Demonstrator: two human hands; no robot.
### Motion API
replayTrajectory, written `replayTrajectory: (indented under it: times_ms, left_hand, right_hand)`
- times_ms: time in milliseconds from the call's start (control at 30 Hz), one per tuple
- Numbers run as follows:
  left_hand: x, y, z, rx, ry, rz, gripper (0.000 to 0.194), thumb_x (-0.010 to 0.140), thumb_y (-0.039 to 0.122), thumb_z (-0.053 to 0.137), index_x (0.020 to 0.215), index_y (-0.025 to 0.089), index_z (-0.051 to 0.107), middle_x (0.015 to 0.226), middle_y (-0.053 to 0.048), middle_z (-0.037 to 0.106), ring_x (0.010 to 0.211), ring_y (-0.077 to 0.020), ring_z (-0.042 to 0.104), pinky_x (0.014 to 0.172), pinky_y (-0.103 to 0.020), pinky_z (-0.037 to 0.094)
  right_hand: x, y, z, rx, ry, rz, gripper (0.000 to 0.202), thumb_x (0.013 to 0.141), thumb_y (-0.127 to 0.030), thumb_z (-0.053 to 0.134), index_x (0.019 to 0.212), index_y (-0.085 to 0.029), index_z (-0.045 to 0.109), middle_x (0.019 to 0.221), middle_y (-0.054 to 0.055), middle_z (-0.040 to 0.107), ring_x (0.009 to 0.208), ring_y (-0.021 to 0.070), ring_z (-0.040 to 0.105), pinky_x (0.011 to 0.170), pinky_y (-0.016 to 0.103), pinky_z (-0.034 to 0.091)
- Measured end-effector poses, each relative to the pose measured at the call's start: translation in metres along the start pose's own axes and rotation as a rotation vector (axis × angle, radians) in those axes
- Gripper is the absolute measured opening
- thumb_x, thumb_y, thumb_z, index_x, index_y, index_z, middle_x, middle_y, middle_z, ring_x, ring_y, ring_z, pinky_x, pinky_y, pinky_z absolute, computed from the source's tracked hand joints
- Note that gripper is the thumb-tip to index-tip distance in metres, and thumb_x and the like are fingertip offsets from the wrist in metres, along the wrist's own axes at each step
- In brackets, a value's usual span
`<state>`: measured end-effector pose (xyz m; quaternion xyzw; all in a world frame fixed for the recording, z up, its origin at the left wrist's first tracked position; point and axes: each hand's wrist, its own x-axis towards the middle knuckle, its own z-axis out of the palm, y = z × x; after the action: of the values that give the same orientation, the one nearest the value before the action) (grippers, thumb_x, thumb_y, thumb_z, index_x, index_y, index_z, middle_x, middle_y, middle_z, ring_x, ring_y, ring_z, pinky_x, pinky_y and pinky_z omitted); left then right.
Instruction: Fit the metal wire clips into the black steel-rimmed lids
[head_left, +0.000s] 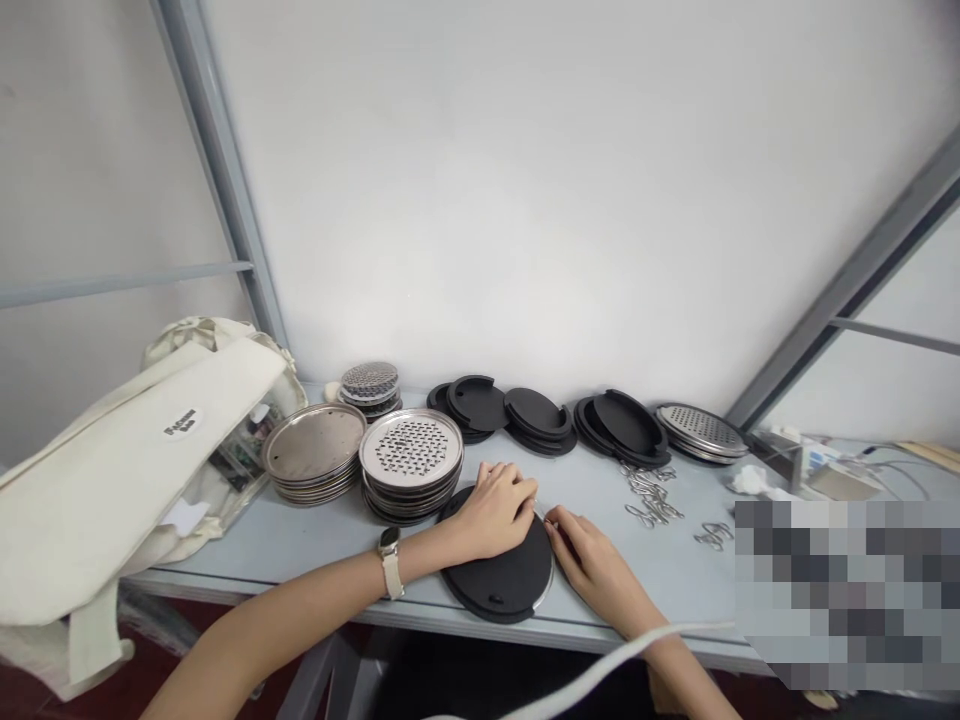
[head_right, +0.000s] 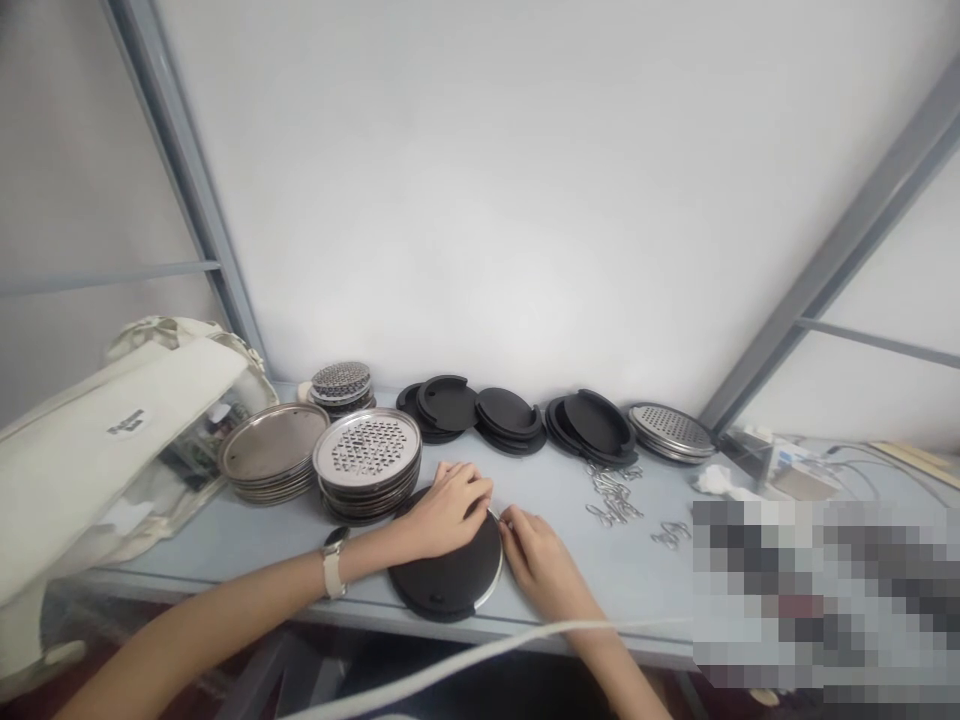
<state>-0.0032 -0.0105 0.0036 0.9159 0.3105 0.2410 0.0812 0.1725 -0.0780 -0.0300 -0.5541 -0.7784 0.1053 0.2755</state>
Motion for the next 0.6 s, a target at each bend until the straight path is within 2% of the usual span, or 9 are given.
replayTrajectory:
  times_ms: [167,400,600]
  left_hand:
    - [0.0006,-0.0018,0.0026,0.044,0.026,-0.068,0.010,0.087,0.018,0.043,0.082,0.018,0.052,0.087,-0.004,0.049,0.088,-0.0192,0.046,0.085,-0.036,0.033]
    - [-0.0003,-0.0010,0.0011,0.020,0.003,-0.010,0.011,0.089,0.019,0.042,0.082,0.018,0.051,0.088,-0.004,0.047,0.090,-0.0191,0.045,0.087,-0.035,0.033]
    - [0.0000,-0.0004,-0.0004,-0.003,-0.023,-0.007,0.011,0.089,0.018,0.041,0.083,0.018,0.051,0.089,-0.004,0.047,0.090,-0.0191,0.045,0.086,-0.035,0.034]
  right_hand:
    - [0.0006,-0.0003,-0.0010,-0.025,0.005,-0.008,0.017,0.098,-0.024,0.031,0.088,-0.022,0.045,0.080,0.004,0.059,0.075,0.0202,0.058,0.068,0.032,0.045]
    - [-0.0001,0.0027,0.0011,-0.033,0.018,-0.007,0.015,0.096,-0.021,0.032,0.089,-0.022,0.045,0.078,0.004,0.058,0.072,0.0197,0.057,0.066,0.031,0.045]
    - [0.0000,-0.0024,-0.0018,-0.015,0.013,0.016,0.017,0.097,-0.024,0.032,0.091,-0.021,0.047,0.078,0.005,0.059,0.073,0.0199,0.057,0.066,0.031,0.045]
